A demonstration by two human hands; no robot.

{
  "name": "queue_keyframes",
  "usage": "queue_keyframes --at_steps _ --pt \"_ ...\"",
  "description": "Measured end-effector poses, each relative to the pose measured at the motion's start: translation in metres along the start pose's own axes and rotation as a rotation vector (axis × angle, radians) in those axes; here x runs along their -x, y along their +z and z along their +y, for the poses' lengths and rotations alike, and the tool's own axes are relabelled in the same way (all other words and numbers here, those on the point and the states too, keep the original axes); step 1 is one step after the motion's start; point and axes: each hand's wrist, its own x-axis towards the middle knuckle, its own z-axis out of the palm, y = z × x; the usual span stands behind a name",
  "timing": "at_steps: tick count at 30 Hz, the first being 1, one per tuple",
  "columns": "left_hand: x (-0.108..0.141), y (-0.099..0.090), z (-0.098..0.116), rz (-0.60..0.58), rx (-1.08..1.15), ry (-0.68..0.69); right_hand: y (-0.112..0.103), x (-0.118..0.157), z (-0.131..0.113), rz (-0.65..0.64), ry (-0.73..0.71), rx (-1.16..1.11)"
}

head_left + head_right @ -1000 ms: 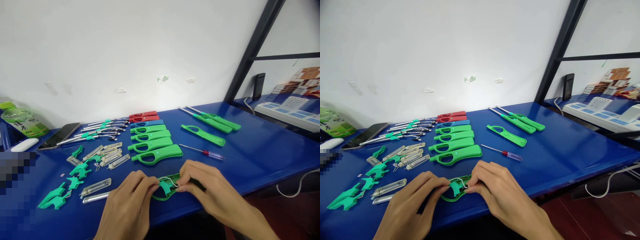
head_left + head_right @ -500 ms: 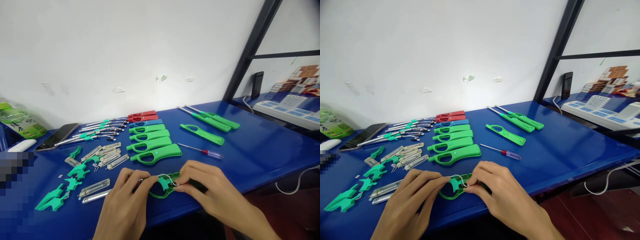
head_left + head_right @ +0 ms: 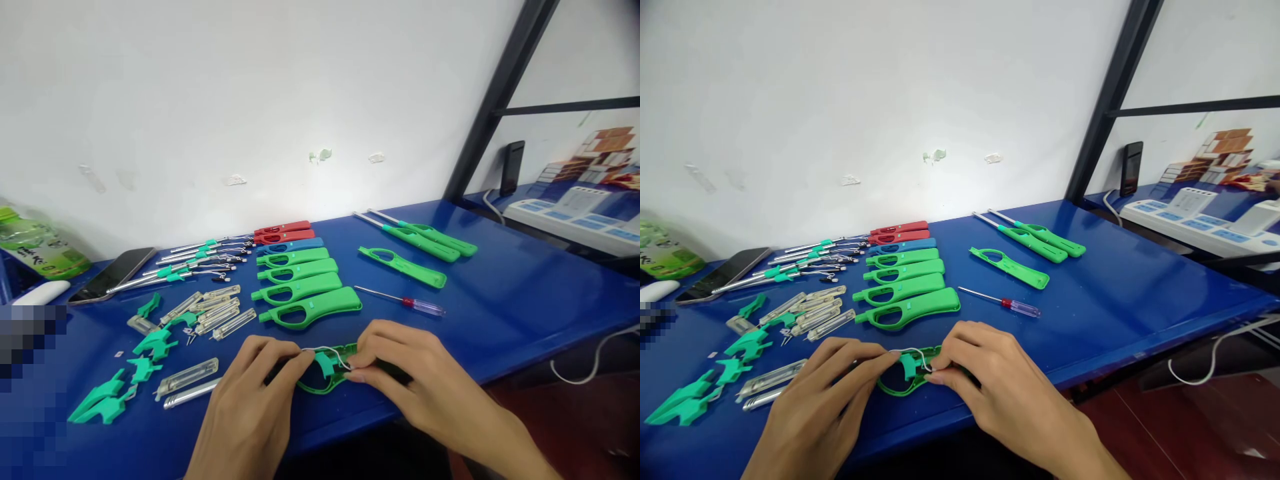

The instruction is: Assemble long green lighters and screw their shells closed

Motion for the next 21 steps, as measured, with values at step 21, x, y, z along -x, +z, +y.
queue_keyframes --at_steps 21 --pt "0.008 -0.009 0.007 -0.172 -0.018 0.001 -0.001 0.002 -0.007 -0.035 -0.094 0.214"
